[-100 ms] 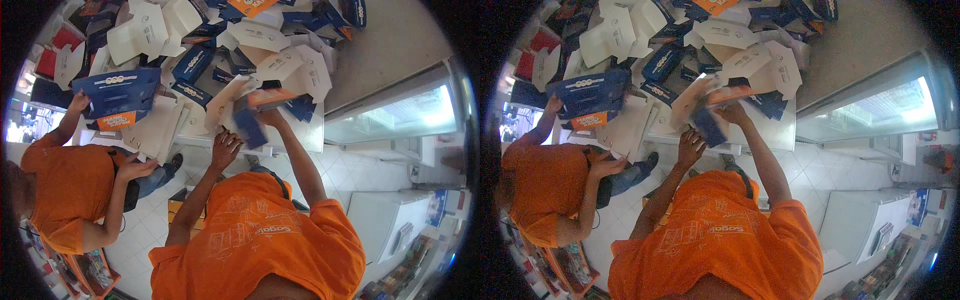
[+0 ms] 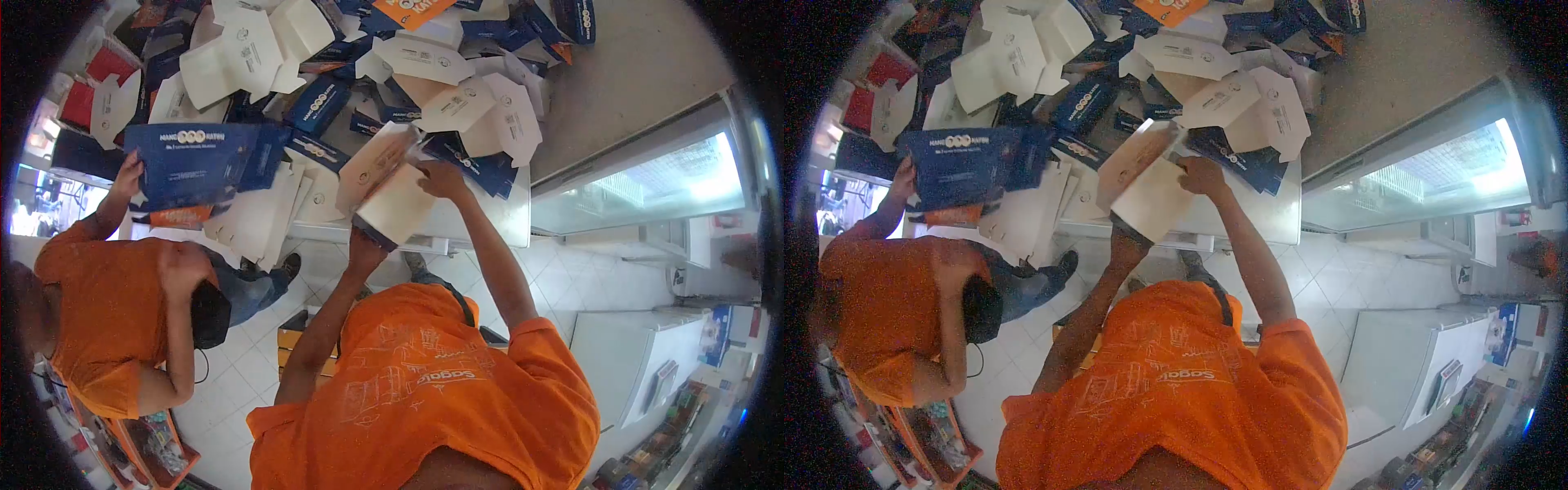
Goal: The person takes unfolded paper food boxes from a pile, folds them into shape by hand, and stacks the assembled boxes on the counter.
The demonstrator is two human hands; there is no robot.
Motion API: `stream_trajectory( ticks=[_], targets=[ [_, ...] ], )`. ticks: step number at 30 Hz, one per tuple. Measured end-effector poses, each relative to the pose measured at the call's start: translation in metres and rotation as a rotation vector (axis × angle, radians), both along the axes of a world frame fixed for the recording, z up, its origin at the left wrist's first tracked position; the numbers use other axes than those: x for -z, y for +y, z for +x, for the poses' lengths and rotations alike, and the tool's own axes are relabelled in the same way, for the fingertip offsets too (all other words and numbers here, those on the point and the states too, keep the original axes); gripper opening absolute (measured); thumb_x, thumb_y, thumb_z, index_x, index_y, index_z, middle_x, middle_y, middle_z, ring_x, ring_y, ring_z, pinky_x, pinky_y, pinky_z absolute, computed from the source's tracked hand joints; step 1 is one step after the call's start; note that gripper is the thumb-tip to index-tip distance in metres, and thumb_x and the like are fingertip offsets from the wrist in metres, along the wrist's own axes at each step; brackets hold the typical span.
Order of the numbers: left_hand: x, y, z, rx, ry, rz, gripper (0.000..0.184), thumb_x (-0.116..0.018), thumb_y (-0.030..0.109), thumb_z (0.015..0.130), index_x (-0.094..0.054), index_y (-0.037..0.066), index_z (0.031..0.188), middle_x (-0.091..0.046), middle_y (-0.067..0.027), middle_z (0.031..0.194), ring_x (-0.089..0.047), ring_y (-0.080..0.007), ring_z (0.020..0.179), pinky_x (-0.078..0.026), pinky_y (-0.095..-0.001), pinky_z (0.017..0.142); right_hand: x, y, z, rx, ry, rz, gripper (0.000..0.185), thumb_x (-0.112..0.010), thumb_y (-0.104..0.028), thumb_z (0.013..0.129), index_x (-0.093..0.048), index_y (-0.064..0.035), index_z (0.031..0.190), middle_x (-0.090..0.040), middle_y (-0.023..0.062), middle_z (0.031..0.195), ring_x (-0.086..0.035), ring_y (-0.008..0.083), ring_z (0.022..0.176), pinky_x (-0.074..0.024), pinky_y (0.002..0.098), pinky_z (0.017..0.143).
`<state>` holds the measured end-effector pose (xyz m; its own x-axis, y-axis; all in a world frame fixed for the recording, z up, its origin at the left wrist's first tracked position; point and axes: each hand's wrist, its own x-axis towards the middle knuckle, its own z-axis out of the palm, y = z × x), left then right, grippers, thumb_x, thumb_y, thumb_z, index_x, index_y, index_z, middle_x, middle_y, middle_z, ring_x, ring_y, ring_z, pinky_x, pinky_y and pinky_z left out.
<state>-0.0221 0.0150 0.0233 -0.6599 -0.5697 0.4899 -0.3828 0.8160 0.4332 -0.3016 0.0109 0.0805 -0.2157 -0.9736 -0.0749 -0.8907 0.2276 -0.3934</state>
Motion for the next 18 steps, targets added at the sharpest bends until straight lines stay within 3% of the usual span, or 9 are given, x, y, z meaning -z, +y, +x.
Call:
stream_trajectory(
  ticks=[2, 3, 6, 9, 12, 15, 18],
  targets=[
    [0.034, 0.001, 0.028, 0.027, -0.173, -0.012, 0.028, -0.075, 0.021, 0.073, -0.075, 0.008, 0.098, -0.065, -0.0094, 0.113, -0.053, -0.0329, 0.119, -0.042, -0.0502, 0.105, 0.015, -0.002, 0.006, -0.002, 0.054, 0.024, 0.036, -0.071, -0.038, 0.080, -0.072, -0.0158, 0.108, -0.073, 0.0156, 0.092, -0.071, 0.0363, 0.087, -0.0565, 0.0474, 0.078],
    [0.027, -0.008, 0.034, 0.032, -0.162, -0.017, 0.027, -0.076, 0.023, 0.073, -0.075, 0.008, 0.096, -0.065, -0.0089, 0.112, -0.053, -0.0333, 0.118, -0.042, -0.0503, 0.104, 0.012, -0.007, 0.019, 0.034, 0.174, -0.101, 0.027, -0.069, -0.035, 0.080, -0.074, -0.0164, 0.098, -0.073, 0.0134, 0.091, -0.071, 0.0359, 0.084, -0.0571, 0.0473, 0.075],
    [0.014, -0.006, 0.035, 0.041, -0.091, -0.030, 0.027, -0.078, 0.027, 0.074, -0.074, 0.008, 0.092, -0.065, -0.0075, 0.110, -0.053, -0.0334, 0.116, -0.042, -0.0506, 0.102, -0.002, -0.011, 0.030, 0.089, 0.155, -0.036, 0.024, -0.067, -0.033, 0.080, -0.074, -0.0132, 0.092, -0.073, 0.0139, 0.091, -0.071, 0.0357, 0.084, -0.0576, 0.0481, 0.074],
    [0.011, -0.008, 0.031, 0.028, 0.000, -0.079, 0.028, -0.079, 0.031, 0.076, -0.074, 0.008, 0.091, -0.064, -0.0065, 0.107, -0.053, -0.0319, 0.116, -0.042, -0.0503, 0.101, 0.001, -0.018, 0.023, 0.069, 0.335, -0.130, 0.025, -0.067, -0.032, 0.079, -0.073, -0.0096, 0.088, -0.072, 0.0145, 0.089, -0.071, 0.0360, 0.083, -0.0577, 0.0493, 0.073],
    [-0.012, -0.004, 0.031, 0.007, 0.051, 0.029, 0.026, -0.078, 0.033, 0.080, -0.074, 0.009, 0.090, -0.065, -0.0060, 0.107, -0.054, -0.0298, 0.115, -0.041, -0.0493, 0.101, -0.004, -0.012, 0.021, 0.136, 0.320, -0.087, 0.032, -0.068, -0.034, 0.080, -0.072, -0.0078, 0.098, -0.073, 0.0113, 0.097, -0.071, 0.0308, 0.090, -0.0573, 0.0469, 0.078],
    [-0.025, -0.005, 0.033, 0.023, 0.065, 0.086, 0.027, -0.077, 0.037, 0.083, -0.074, 0.011, 0.089, -0.067, -0.0044, 0.105, -0.054, -0.0273, 0.115, -0.039, -0.0484, 0.101, 0.007, -0.009, 0.018, 0.212, 0.245, -0.156, 0.031, -0.070, -0.033, 0.078, -0.071, -0.0079, 0.096, -0.070, 0.0153, 0.101, -0.069, 0.0353, 0.092, -0.0562, 0.0497, 0.080],
    [-0.014, -0.014, 0.034, 0.053, -0.009, 0.120, 0.028, -0.078, 0.041, 0.082, -0.076, 0.014, 0.089, -0.070, -0.0015, 0.106, -0.054, -0.0251, 0.118, -0.036, -0.0492, 0.103, 0.017, -0.010, 0.013, 0.248, 0.193, -0.112, 0.040, -0.071, -0.031, 0.077, -0.067, -0.0085, 0.110, -0.068, 0.0160, 0.109, -0.068, 0.0358, 0.099, -0.0550, 0.0509, 0.083]
  ],
)
